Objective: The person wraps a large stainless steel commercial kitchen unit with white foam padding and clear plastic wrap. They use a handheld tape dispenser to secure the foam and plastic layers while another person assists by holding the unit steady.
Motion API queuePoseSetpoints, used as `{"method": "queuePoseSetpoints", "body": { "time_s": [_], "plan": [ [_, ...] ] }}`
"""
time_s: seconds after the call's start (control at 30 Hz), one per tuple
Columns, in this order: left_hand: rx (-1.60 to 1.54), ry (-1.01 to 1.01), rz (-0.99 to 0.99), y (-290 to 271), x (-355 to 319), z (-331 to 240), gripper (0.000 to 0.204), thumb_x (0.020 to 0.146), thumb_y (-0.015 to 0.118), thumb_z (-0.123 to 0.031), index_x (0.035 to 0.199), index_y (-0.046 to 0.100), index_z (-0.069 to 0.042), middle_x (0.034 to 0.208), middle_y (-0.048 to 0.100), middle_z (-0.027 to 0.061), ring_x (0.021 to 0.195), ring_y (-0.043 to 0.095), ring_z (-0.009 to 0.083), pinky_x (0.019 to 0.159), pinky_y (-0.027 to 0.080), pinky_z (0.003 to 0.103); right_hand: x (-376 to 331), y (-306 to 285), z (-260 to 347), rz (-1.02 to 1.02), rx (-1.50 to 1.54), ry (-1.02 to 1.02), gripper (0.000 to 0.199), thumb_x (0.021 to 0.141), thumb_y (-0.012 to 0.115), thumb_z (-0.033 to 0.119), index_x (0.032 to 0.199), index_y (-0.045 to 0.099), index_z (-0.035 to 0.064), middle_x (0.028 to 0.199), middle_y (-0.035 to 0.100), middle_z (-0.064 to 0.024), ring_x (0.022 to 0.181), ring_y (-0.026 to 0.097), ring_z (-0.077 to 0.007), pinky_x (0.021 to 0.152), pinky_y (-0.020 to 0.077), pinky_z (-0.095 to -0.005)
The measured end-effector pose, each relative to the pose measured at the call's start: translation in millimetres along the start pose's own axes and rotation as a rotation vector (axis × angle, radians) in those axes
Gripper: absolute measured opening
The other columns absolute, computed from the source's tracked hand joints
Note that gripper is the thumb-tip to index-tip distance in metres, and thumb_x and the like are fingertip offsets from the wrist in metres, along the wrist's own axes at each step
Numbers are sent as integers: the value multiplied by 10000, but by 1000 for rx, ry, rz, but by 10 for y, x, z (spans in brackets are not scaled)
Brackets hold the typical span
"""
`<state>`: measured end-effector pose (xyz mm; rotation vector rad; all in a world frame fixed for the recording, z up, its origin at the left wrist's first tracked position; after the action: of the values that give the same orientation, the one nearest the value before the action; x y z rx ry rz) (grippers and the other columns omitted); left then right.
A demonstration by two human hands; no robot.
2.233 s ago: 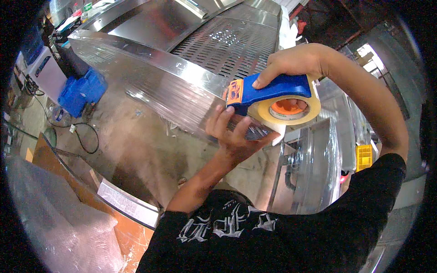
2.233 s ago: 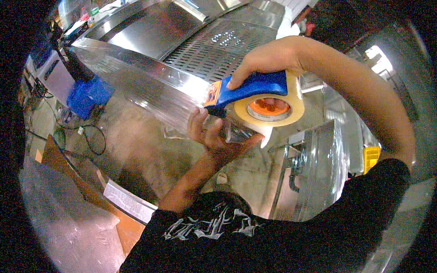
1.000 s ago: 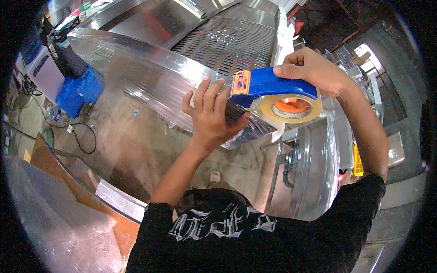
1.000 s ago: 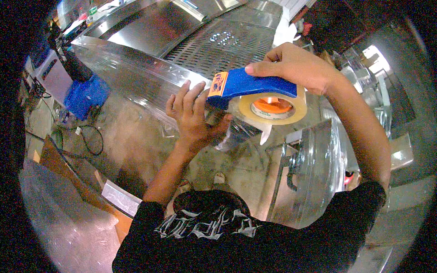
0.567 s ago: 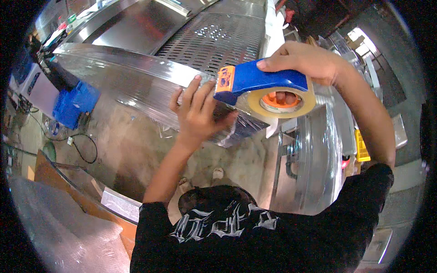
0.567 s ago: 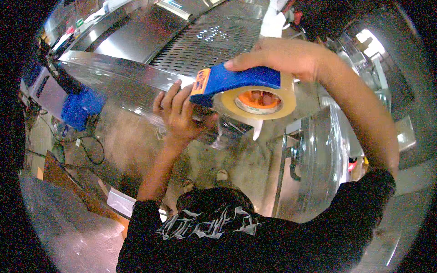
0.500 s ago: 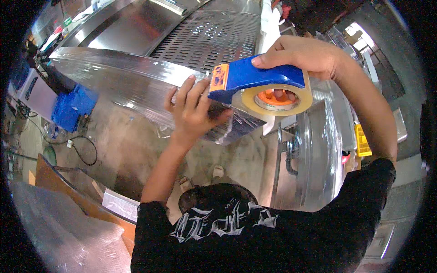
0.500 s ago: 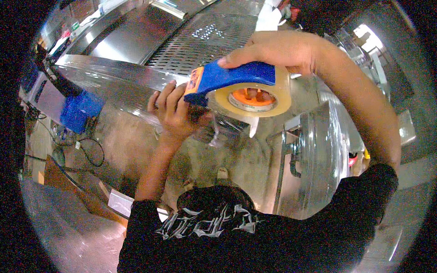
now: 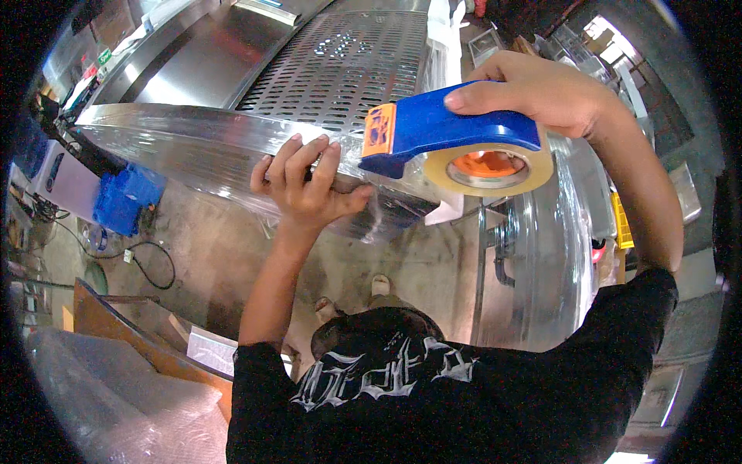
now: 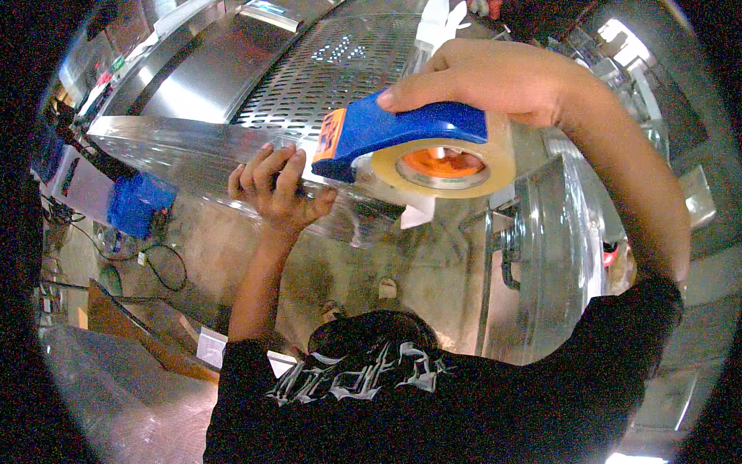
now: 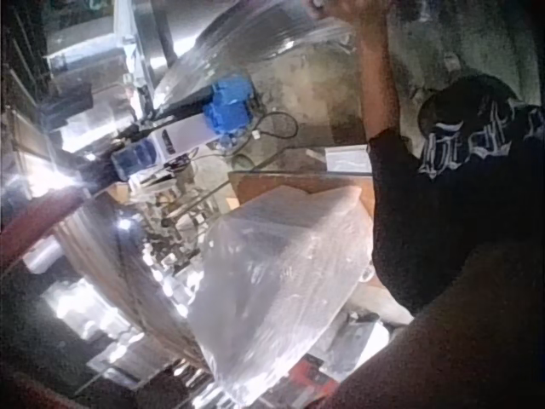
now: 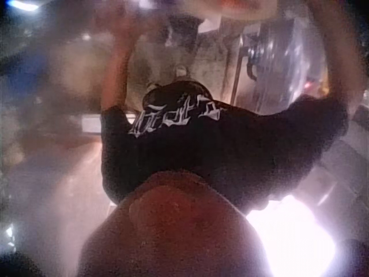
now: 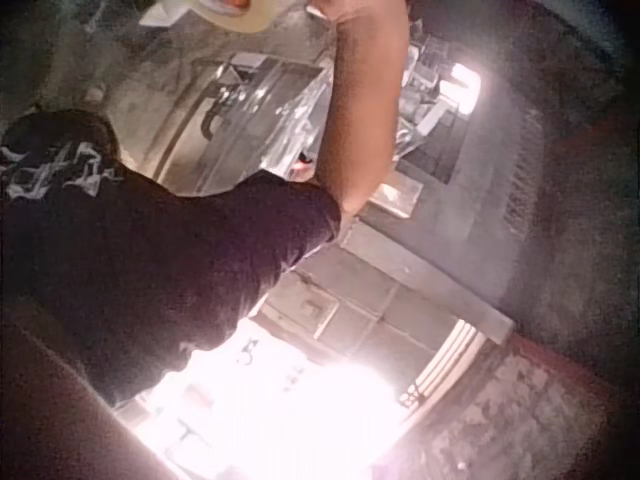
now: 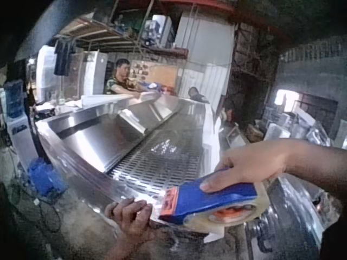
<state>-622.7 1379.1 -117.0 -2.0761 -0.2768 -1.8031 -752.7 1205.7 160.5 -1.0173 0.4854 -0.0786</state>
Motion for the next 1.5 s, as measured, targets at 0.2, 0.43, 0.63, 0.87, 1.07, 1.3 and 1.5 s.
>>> {"method": "queuePoseSetpoints", "body": {
  "time_s": [0.2, 0.43, 0.63, 0.87, 1.07, 1.3, 1.5],
  "plan": [
    [-150, -184, 2, -208, -228, -349, 726, 839, 701, -710, 1306, 583, -167, 1285, 586, 95, 1256, 535, 328, 1080, 333, 567, 31, 173, -570, 26, 289, -69, 553, 896, 767, 521, 826, 722, -26, 693, 657, -4, 598, 594, -51, 544, 462, -237],
    [20, -161, -11, 14, -1111, -1716, 913, 678, 921, -551, 1361, 486, -129, 1390, 462, 206, 1313, 440, 418, 1073, 383, 597, 63, 186, -386, 66, 361, -228, 462, 926, 753, 451, 927, 758, -11, 782, 715, -20, 630, 624, -62, 587, 485, -215],
    [-308, -397, 197, 92, -1862, -2264, 674, 765, 876, -325, 1264, 501, -73, 1290, 506, 185, 1185, 485, 384, 993, 411, 513, -80, 40, -307, 233, 88, -136, 509, 1008, 565, 513, 1004, 766, 45, 855, 733, -96, 706, 659, -138, 696, 532, -280],
    [-128, -627, 118, -370, -1350, -2419, 503, 884, 723, -245, 1267, 504, -4, 1102, 563, 136, 1138, 511, 352, 998, 422, 481, 148, 206, -818, 235, 483, -448, 454, 908, 758, 393, 1080, 757, -28, 920, 763, -82, 756, 717, -125, 659, 575, -277],
    [-313, -306, -153, -449, -616, -1976, 382, 889, 698, -236, 1177, 555, -29, 1036, 598, 116, 988, 587, 327, 896, 483, 473, 91, 213, -876, 208, 604, -404, 494, 864, 783, 431, 1013, 760, -39, 899, 749, -84, 751, 691, -140, 654, 552, -303],
    [-490, -573, 652, -42, -1685, -2535, 174, 918, 723, -186, 1001, 685, -37, 950, 695, 155, 891, 666, 334, 800, 525, 425, 139, 221, -881, 237, 685, -407, 480, 845, 803, 432, 987, 761, -25, 894, 738, -71, 763, 691, -146, 676, 558, -304],
    [-546, -911, 1296, 228, -3724, -2508, 423, 986, 611, -413, 1192, 681, -51, 1120, 719, 194, 1062, 673, 395, 953, 533, 465, 315, 259, -1025, 288, 665, -621, 395, 952, 735, 287, 1195, 725, -24, 1031, 759, -63, 839, 712, -116, 772, 584, -278]
  ]
}}
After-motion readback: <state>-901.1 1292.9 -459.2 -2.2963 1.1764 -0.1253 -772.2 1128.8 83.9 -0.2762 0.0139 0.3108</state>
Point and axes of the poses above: each hand's wrist, its own x-axis towards the middle knuckle, its own y-axis out of the palm, z = x × y, the point moved 1 cm from there along x, towards the middle knuckle
